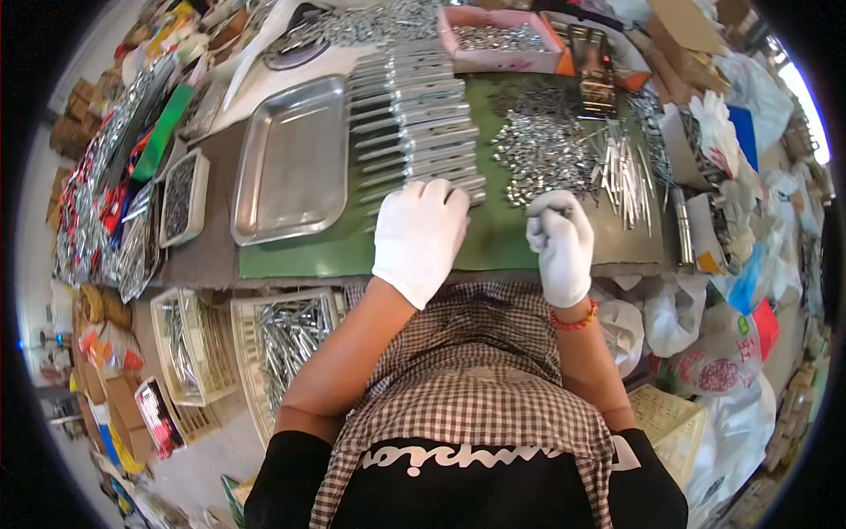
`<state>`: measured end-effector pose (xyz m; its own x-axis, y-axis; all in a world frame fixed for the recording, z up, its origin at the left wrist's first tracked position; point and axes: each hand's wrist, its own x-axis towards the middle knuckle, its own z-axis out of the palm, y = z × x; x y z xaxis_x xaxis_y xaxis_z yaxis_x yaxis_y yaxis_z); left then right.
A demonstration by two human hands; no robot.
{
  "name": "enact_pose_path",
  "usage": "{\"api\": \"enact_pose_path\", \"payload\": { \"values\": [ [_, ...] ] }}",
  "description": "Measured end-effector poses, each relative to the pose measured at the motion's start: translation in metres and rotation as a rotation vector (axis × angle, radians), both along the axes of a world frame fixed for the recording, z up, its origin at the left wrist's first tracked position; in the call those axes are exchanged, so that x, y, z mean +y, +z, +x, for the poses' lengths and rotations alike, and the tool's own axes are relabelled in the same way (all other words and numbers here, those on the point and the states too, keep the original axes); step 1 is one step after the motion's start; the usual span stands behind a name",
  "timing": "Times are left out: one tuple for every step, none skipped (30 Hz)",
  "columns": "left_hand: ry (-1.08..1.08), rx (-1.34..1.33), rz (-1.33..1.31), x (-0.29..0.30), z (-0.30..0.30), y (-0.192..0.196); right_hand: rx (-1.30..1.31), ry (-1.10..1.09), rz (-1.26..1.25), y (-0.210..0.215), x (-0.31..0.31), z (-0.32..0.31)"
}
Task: Assembling small metal hardware components by inserting pins into metal brackets at a workbench.
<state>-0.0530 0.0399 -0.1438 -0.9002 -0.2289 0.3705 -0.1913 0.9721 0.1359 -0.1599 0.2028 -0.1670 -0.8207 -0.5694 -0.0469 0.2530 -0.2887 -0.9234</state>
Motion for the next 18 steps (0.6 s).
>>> {"api": "enact_pose_path", "payload": {
  "values": [
    [-0.023,0.006,-0.003,-0.001,-0.004,-0.003,0.040,0.030,-0.008,-0.003,0.002,-0.001],
    [-0.025,-0.014,-0.015,-0.002,-0.008,-0.005,0.072,0.040,0.005,-0.005,0.004,-0.001],
    [-0.023,-0.035,-0.028,-0.004,-0.010,-0.006,0.102,0.054,0.017,-0.005,0.005,-0.001],
    [-0.039,-0.062,-0.035,-0.004,-0.011,-0.003,0.103,0.043,0.015,-0.004,0.005,-0.002],
    [-0.047,-0.062,-0.038,-0.005,-0.011,-0.003,0.106,0.050,0.021,-0.003,0.006,-0.002],
    [-0.098,0.005,-0.011,-0.006,-0.009,-0.004,0.108,0.058,0.026,-0.002,0.007,-0.002],
    [-0.145,0.072,0.015,-0.009,-0.007,-0.005,0.107,0.054,0.023,0.000,0.006,-0.002],
    [-0.182,0.135,0.042,-0.011,-0.002,-0.007,0.122,0.058,-0.014,0.003,0.006,0.000],
    [-0.186,0.131,0.040,-0.012,0.003,-0.008,0.135,0.062,-0.050,0.007,0.008,0.002],
    [-0.193,0.152,0.156,-0.013,0.009,-0.010,0.132,0.062,-0.052,0.013,0.010,0.003],
    [-0.199,0.171,0.272,-0.015,0.012,-0.011,0.105,0.094,0.047,0.021,0.013,0.005],
    [-0.225,0.198,0.272,-0.015,0.014,-0.011,0.077,0.126,0.147,0.026,0.015,0.006],
    [-0.229,0.193,0.274,-0.013,0.012,-0.006,0.072,0.122,0.148,0.028,0.016,0.005],
    [-0.232,0.070,0.269,-0.011,0.010,0.003,0.131,0.140,0.273,0.029,0.017,0.005],
    [-0.235,-0.054,0.263,-0.008,0.007,0.010,0.189,0.159,0.400,0.028,0.017,0.004],
    [-0.233,-0.060,0.263,-0.006,0.002,0.015,0.234,0.146,0.430,0.026,0.017,0.004],
    [-0.238,-0.190,0.155,-0.002,-0.004,0.017,0.226,0.147,0.432,0.025,0.017,0.004],
    [-0.243,-0.320,0.046,0.004,-0.009,0.019,0.199,0.149,0.423,0.027,0.018,0.003]
  ]
}}
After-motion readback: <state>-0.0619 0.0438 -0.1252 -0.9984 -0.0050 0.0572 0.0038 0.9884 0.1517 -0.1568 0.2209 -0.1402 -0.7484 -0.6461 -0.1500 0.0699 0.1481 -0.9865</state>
